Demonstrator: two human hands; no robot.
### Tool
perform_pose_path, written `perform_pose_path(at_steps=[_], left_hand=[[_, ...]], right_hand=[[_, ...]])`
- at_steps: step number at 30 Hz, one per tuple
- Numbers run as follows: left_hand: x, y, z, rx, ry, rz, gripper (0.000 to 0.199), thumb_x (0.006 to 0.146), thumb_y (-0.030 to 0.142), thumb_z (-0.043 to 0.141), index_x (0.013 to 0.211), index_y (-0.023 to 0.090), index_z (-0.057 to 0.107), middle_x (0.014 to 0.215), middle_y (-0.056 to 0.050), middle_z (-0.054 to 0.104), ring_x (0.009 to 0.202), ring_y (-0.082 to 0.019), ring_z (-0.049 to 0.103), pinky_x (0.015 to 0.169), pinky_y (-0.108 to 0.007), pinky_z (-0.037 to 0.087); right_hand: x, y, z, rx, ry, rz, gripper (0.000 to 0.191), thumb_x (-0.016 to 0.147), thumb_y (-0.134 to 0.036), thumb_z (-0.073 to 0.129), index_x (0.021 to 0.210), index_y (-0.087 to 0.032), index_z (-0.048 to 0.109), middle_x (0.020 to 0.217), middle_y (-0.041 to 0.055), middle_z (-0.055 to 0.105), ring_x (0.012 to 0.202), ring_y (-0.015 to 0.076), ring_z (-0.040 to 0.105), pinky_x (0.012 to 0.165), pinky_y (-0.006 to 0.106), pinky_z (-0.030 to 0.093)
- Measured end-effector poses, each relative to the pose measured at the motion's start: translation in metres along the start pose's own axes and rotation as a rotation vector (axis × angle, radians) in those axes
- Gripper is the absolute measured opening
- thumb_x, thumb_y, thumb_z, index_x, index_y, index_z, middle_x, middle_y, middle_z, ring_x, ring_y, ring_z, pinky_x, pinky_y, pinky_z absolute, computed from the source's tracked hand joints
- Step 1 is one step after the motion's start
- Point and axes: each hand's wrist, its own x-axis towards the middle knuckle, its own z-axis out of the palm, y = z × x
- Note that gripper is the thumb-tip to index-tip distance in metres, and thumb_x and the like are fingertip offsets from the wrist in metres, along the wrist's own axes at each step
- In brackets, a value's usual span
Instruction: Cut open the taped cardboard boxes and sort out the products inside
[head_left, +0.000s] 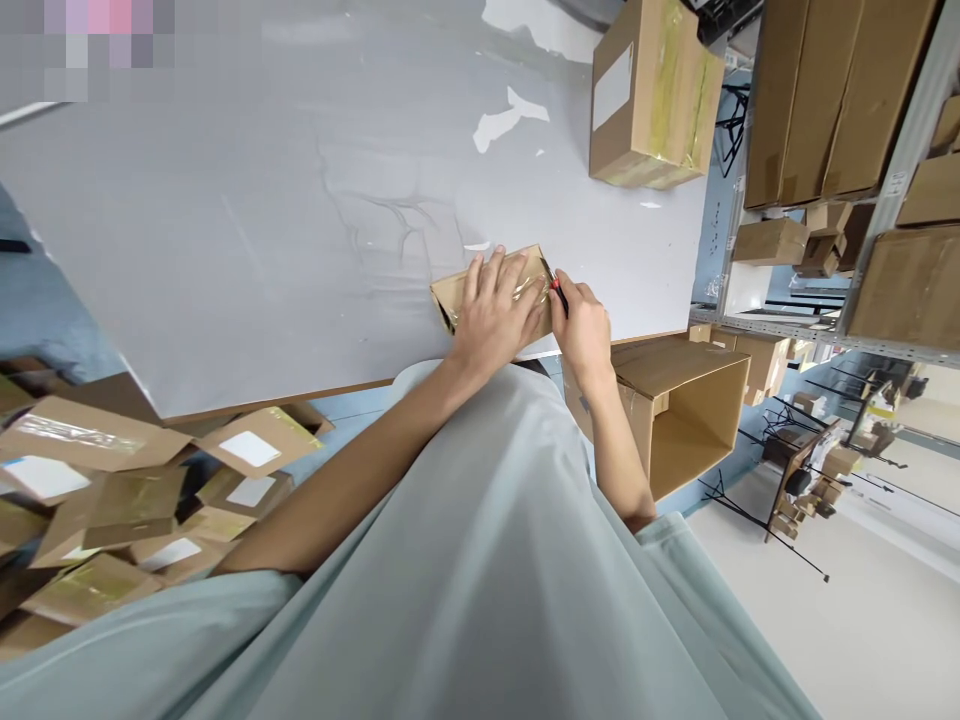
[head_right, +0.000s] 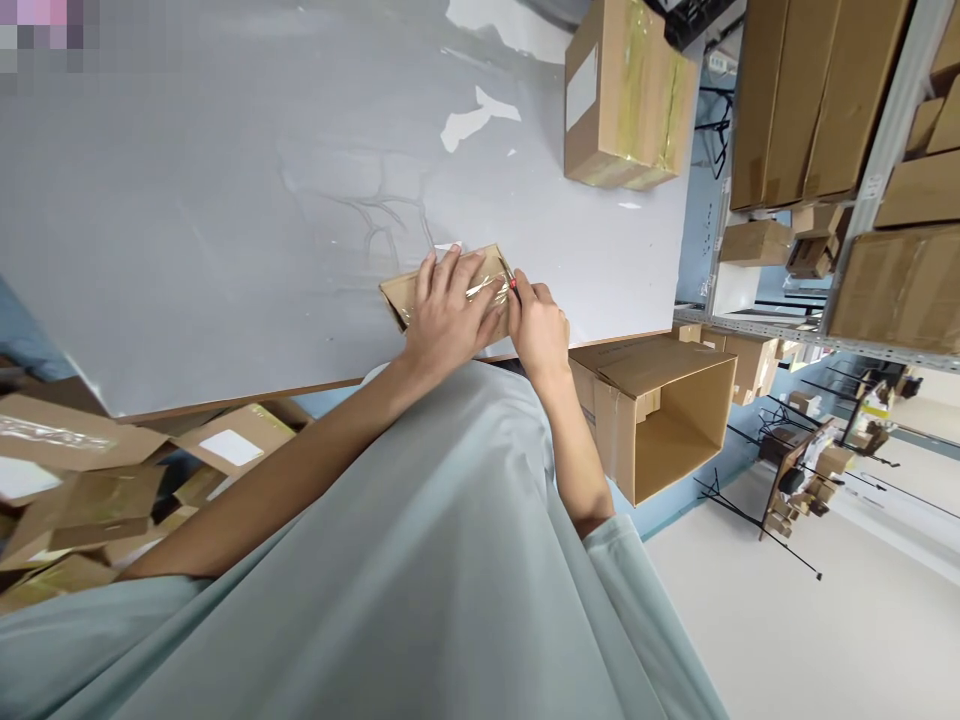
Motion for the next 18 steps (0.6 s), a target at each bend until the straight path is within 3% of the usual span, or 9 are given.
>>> perform_pose_path(at_steps=[9, 13, 18], left_hand=[[0.001, 0.002, 0.001, -0.124, 0.039, -0.036, 0.05, 0.113, 0.053, 0.057, 0.156, 0.031, 0.069, 0.175, -0.013, 0.06, 0.175, -0.042, 0.04, 0.145, -0.075, 0.022], [0.003, 0.004, 0.001, -0.122, 0.053, -0.043, 0.047, 0.113, 0.053, 0.058, 0.154, 0.032, 0.07, 0.174, -0.012, 0.061, 0.174, -0.041, 0.041, 0.144, -0.075, 0.024], [0.003, 0.01, 0.002, -0.108, -0.033, -0.055, 0.041, 0.112, 0.048, 0.061, 0.146, 0.031, 0.075, 0.175, -0.013, 0.06, 0.172, -0.042, 0.044, 0.145, -0.075, 0.025]], right_hand=[[-0.005, -0.03, -0.013, -0.219, -0.165, 0.179, 0.056, 0.126, -0.036, 0.029, 0.177, -0.023, 0.047, 0.149, 0.0222, 0.072, 0.121, 0.0297, 0.079, 0.101, 0.037, 0.06], [0.0, -0.038, -0.017, -0.216, -0.157, 0.212, 0.055, 0.124, -0.031, 0.028, 0.174, -0.021, 0.049, 0.141, 0.0214, 0.078, 0.119, 0.0303, 0.08, 0.101, 0.037, 0.061], [-0.012, -0.039, -0.026, -0.235, -0.222, 0.261, 0.048, 0.124, -0.026, 0.028, 0.162, -0.02, 0.057, 0.13, 0.0195, 0.083, 0.118, 0.0309, 0.081, 0.102, 0.04, 0.059]])
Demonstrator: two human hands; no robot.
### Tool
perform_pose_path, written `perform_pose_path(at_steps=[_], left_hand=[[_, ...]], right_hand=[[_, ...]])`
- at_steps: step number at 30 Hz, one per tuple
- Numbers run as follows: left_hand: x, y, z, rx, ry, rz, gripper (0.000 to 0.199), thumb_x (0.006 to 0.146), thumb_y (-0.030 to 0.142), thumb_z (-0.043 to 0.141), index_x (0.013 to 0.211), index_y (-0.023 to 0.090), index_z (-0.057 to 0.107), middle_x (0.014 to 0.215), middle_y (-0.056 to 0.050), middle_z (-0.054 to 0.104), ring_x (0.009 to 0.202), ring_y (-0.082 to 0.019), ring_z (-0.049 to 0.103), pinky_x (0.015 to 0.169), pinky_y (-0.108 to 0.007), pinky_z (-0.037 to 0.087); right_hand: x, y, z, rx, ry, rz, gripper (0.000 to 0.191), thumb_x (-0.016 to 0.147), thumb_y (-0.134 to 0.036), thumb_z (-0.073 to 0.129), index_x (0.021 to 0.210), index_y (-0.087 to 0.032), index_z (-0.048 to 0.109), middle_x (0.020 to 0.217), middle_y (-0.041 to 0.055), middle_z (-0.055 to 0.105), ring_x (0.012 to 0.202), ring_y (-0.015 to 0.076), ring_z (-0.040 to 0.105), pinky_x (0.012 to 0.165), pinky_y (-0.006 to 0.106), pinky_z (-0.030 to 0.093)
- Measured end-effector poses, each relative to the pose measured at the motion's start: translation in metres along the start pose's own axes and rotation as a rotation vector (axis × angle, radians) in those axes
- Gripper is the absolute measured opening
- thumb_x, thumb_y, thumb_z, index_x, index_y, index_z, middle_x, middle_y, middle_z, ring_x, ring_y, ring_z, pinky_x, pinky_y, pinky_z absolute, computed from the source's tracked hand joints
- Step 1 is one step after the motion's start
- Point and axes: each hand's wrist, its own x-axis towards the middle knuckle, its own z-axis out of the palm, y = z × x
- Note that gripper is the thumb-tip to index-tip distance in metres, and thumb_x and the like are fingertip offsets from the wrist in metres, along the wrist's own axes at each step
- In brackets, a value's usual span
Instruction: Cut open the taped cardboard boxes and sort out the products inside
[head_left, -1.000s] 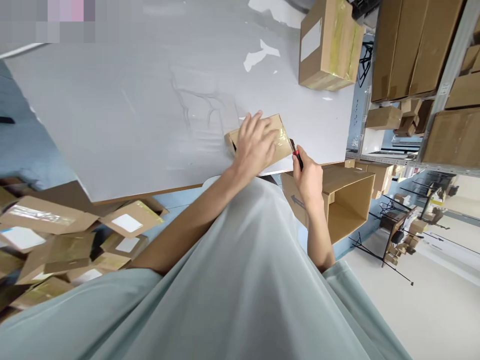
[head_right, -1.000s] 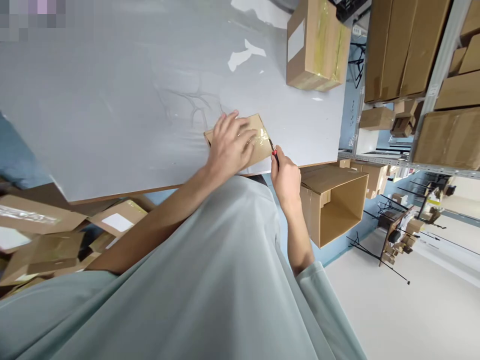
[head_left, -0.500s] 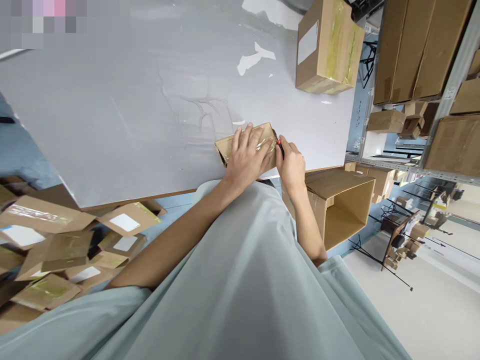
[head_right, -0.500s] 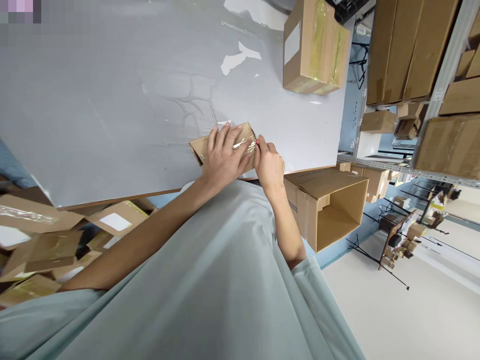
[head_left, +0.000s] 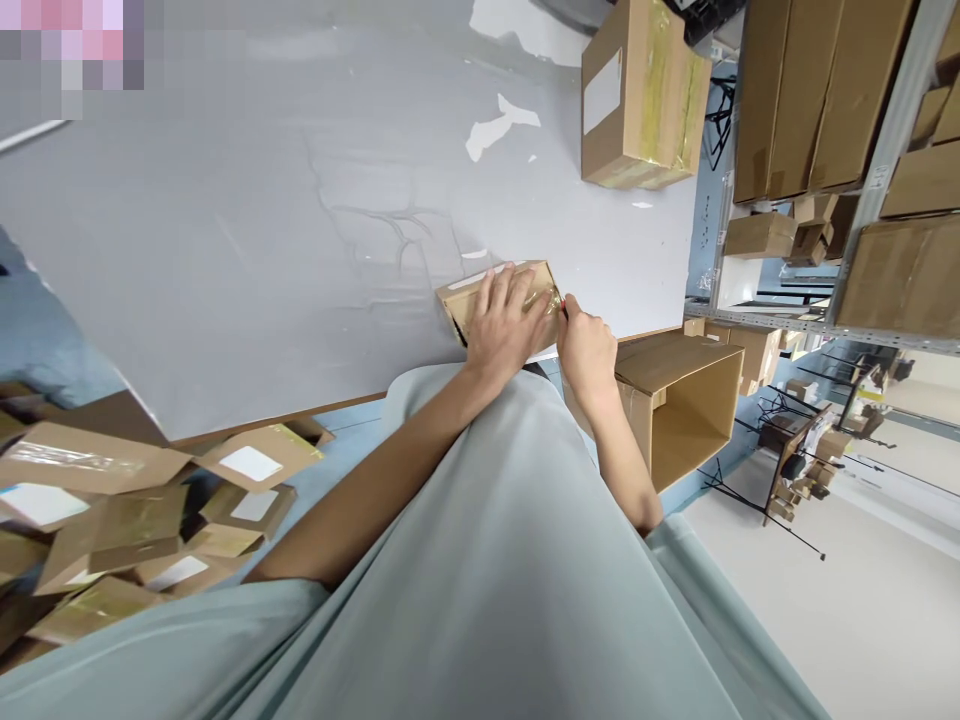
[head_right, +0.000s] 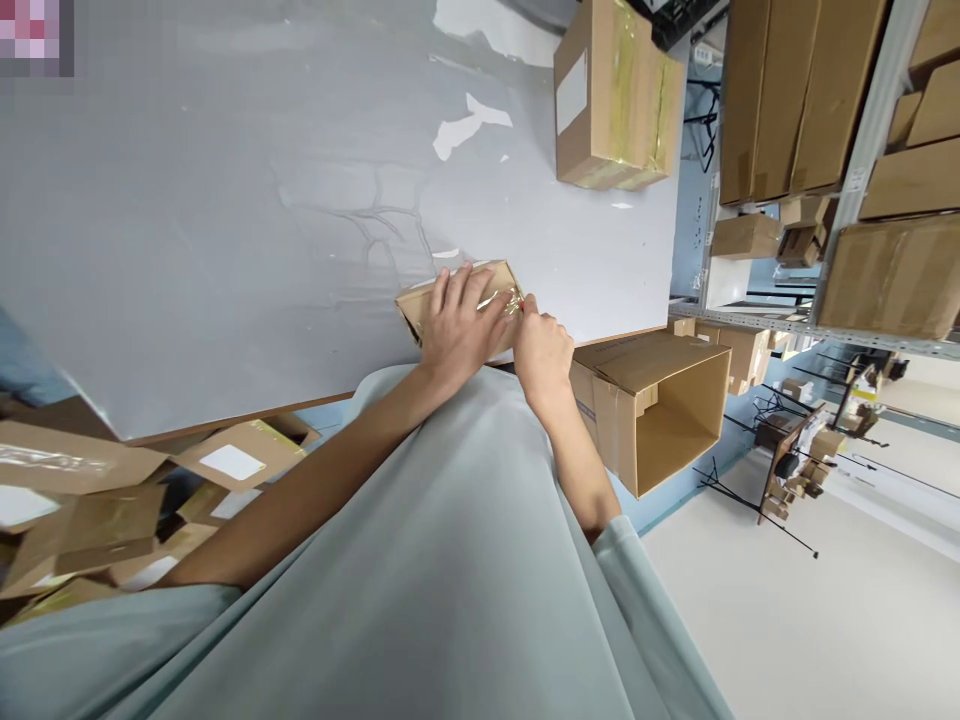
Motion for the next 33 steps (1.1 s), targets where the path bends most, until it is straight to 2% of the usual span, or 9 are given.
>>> perform_pose_path(at_steps=[6, 13, 18, 22, 25, 28, 33], left_hand=[[0.0, -0.007, 0.004, 0.019, 0.07, 0.08, 0.045, 0.115, 0.05, 0.054, 0.151, 0.03, 0.072, 0.169, -0.014, 0.066, 0.171, -0.04, 0.047, 0.142, -0.074, 0.031], [-0.004, -0.008, 0.004, 0.007, 0.02, 0.096, 0.044, 0.116, 0.047, 0.051, 0.152, 0.032, 0.072, 0.172, -0.012, 0.063, 0.171, -0.039, 0.047, 0.143, -0.073, 0.03], [-0.001, -0.011, 0.003, -0.019, 0.027, 0.083, 0.047, 0.115, 0.053, 0.055, 0.154, 0.033, 0.07, 0.172, -0.013, 0.064, 0.172, -0.039, 0.044, 0.144, -0.072, 0.029], [0.0, -0.01, 0.0, 0.036, 0.011, 0.092, 0.046, 0.116, 0.056, 0.053, 0.152, 0.034, 0.07, 0.172, -0.011, 0.064, 0.172, -0.038, 0.045, 0.144, -0.07, 0.029], [0.002, -0.01, -0.004, 0.08, -0.015, 0.067, 0.045, 0.114, 0.059, 0.057, 0.149, 0.034, 0.072, 0.175, -0.01, 0.06, 0.172, -0.038, 0.044, 0.145, -0.068, 0.027], [0.004, -0.01, -0.007, 0.127, -0.032, 0.04, 0.042, 0.113, 0.056, 0.06, 0.147, 0.033, 0.073, 0.176, -0.012, 0.059, 0.172, -0.04, 0.045, 0.144, -0.072, 0.027], [0.002, -0.01, -0.009, 0.225, -0.042, 0.011, 0.039, 0.113, 0.056, 0.058, 0.144, 0.037, 0.073, 0.173, -0.01, 0.063, 0.17, -0.038, 0.048, 0.142, -0.071, 0.031]], right_hand=[[0.001, -0.004, 0.0, -0.004, 0.008, 0.034, 0.042, 0.124, -0.023, 0.036, 0.158, -0.019, 0.06, 0.134, 0.0214, 0.082, 0.124, 0.0322, 0.08, 0.103, 0.04, 0.059], [-0.004, -0.004, 0.005, -0.007, -0.008, 0.073, 0.044, 0.124, -0.022, 0.032, 0.159, -0.019, 0.06, 0.133, 0.0223, 0.083, 0.124, 0.0319, 0.08, 0.103, 0.041, 0.059], [-0.01, 0.0, 0.01, 0.011, -0.003, 0.061, 0.045, 0.123, -0.022, 0.033, 0.158, -0.018, 0.06, 0.13, 0.023, 0.083, 0.122, 0.0326, 0.081, 0.102, 0.041, 0.06], [-0.013, 0.009, 0.016, 0.036, -0.014, 0.062, 0.045, 0.123, -0.022, 0.033, 0.156, -0.018, 0.062, 0.127, 0.0223, 0.083, 0.116, 0.0322, 0.082, 0.098, 0.041, 0.06], [-0.001, 0.015, 0.016, 0.048, -0.02, 0.003, 0.042, 0.122, -0.02, 0.036, 0.152, -0.016, 0.065, 0.132, 0.0236, 0.082, 0.12, 0.0323, 0.081, 0.1, 0.04, 0.06], [0.008, 0.021, 0.014, 0.052, -0.034, -0.065, 0.043, 0.122, -0.021, 0.037, 0.155, -0.014, 0.063, 0.132, 0.0244, 0.082, 0.121, 0.0335, 0.08, 0.101, 0.041, 0.059], [-0.009, 0.052, 0.012, 0.08, -0.109, -0.127, 0.044, 0.123, -0.026, 0.037, 0.159, -0.017, 0.061, 0.121, 0.0201, 0.086, 0.111, 0.0339, 0.083, 0.092, 0.039, 0.059]])
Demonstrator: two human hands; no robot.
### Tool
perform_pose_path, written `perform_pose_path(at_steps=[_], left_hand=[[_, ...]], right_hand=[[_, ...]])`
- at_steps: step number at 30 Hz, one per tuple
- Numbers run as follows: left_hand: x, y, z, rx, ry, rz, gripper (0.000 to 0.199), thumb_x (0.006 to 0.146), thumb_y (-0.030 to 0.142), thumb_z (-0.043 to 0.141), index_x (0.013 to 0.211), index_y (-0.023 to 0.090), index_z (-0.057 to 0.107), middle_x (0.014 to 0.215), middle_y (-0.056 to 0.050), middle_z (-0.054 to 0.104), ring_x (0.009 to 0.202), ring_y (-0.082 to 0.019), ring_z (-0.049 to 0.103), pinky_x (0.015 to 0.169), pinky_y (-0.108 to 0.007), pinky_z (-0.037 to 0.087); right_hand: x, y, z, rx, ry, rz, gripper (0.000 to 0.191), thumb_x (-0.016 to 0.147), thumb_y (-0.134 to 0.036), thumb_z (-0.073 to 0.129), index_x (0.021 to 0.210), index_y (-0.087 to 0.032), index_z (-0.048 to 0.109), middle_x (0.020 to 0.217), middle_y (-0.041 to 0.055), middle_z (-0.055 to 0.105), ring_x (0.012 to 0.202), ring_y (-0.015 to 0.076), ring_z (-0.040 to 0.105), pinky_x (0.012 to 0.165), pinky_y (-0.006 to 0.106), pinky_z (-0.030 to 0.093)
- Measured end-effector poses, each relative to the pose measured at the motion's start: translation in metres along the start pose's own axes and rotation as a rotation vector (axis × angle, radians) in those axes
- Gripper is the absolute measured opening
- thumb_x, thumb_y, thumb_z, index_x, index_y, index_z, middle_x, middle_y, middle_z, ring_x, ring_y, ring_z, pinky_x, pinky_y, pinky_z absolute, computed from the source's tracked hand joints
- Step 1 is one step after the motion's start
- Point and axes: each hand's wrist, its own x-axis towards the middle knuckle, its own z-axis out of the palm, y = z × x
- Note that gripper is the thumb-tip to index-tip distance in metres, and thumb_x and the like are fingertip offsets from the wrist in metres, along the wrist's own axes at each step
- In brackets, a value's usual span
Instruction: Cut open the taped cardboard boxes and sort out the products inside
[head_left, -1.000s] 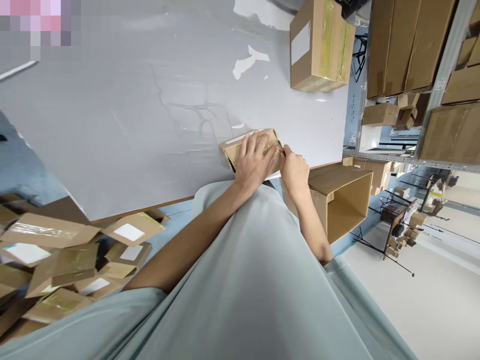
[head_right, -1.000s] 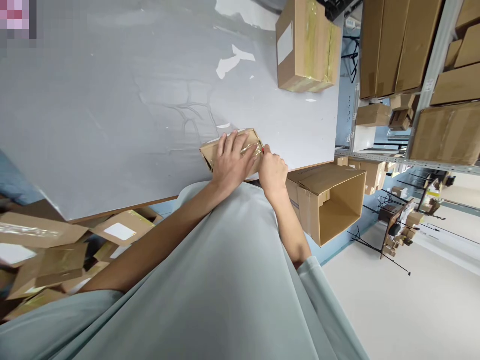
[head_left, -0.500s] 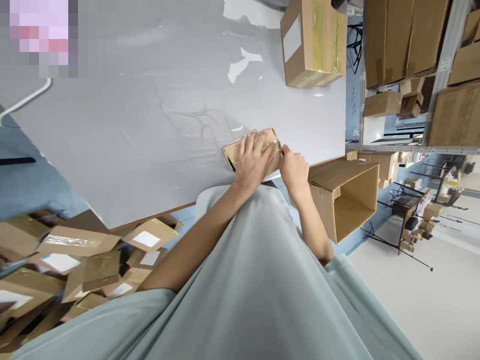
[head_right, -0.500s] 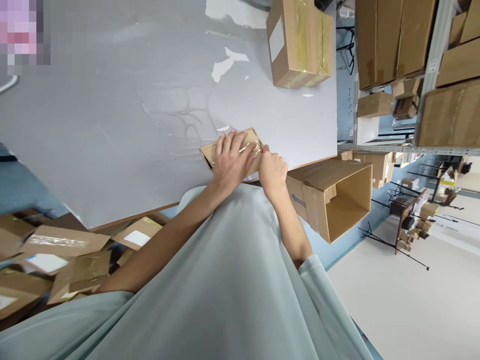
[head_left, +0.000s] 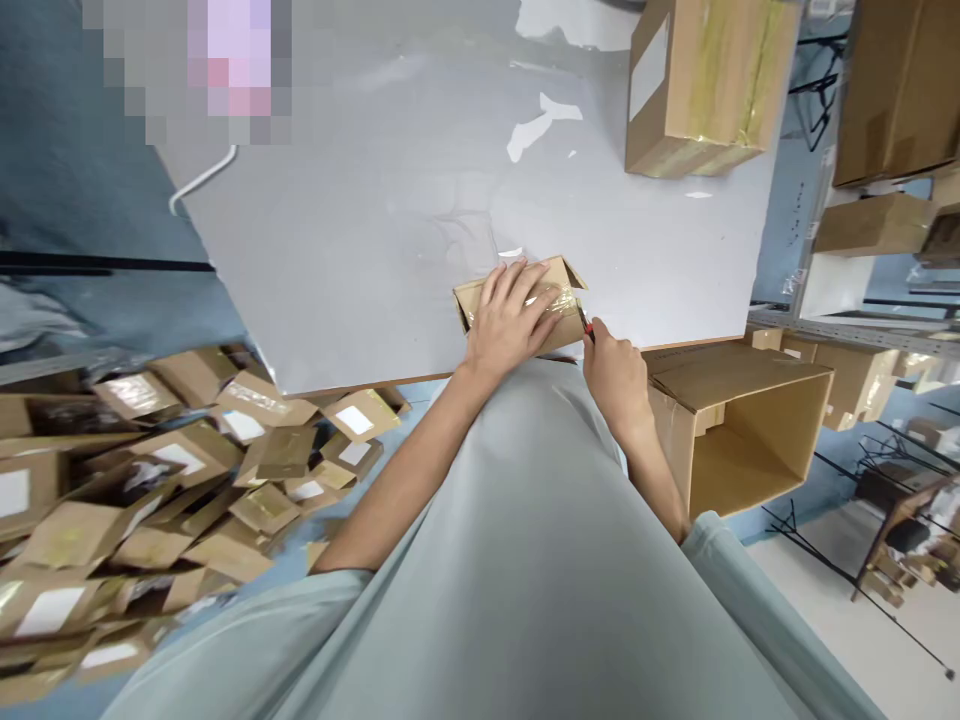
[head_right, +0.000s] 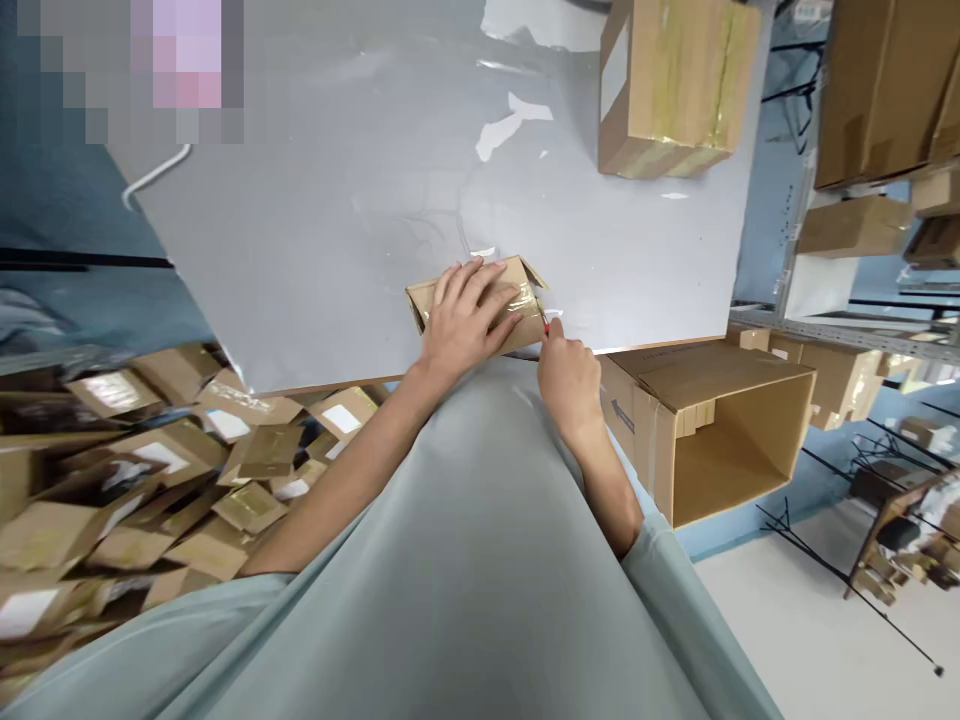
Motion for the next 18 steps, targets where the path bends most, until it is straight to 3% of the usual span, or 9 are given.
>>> perform_pose_path(at_steps=[3, 7, 11, 18], left_hand=[[0.001, 0.001, 0.0, 0.031, -0.002, -0.052, 0.043, 0.11, 0.06, 0.062, 0.144, 0.036, 0.073, 0.172, -0.011, 0.064, 0.17, -0.039, 0.047, 0.142, -0.072, 0.03], [0.004, 0.003, 0.0, 0.061, -0.018, -0.129, 0.047, 0.105, 0.063, 0.066, 0.142, 0.035, 0.075, 0.171, -0.01, 0.065, 0.171, -0.041, 0.046, 0.142, -0.073, 0.027], [0.006, 0.005, -0.001, 0.097, -0.028, -0.171, 0.047, 0.103, 0.064, 0.068, 0.14, 0.037, 0.075, 0.172, -0.008, 0.064, 0.172, -0.041, 0.044, 0.144, -0.072, 0.025], [0.006, 0.008, 0.0, 0.114, -0.024, -0.276, 0.055, 0.097, 0.072, 0.075, 0.14, 0.038, 0.075, 0.172, -0.008, 0.063, 0.172, -0.043, 0.044, 0.144, -0.072, 0.027]], right_hand=[[-0.007, 0.03, -0.003, 0.062, 0.047, -0.063, 0.046, 0.123, -0.03, 0.038, 0.162, -0.021, 0.062, 0.117, 0.0159, 0.087, 0.103, 0.0334, 0.084, 0.088, 0.036, 0.057], [0.014, 0.054, -0.002, 0.139, 0.08, -0.207, 0.047, 0.124, -0.031, 0.04, 0.164, -0.021, 0.062, 0.112, 0.0132, 0.088, 0.096, 0.0314, 0.083, 0.087, 0.034, 0.054], [0.039, 0.051, 0.009, 0.151, 0.03, -0.351, 0.049, 0.123, -0.028, 0.038, 0.165, -0.018, 0.06, 0.115, 0.0137, 0.087, 0.098, 0.0301, 0.082, 0.087, 0.033, 0.053], [0.054, 0.044, 0.021, 0.129, -0.042, -0.355, 0.046, 0.122, -0.028, 0.034, 0.159, -0.016, 0.058, 0.111, 0.0144, 0.085, 0.099, 0.0308, 0.08, 0.09, 0.036, 0.055]])
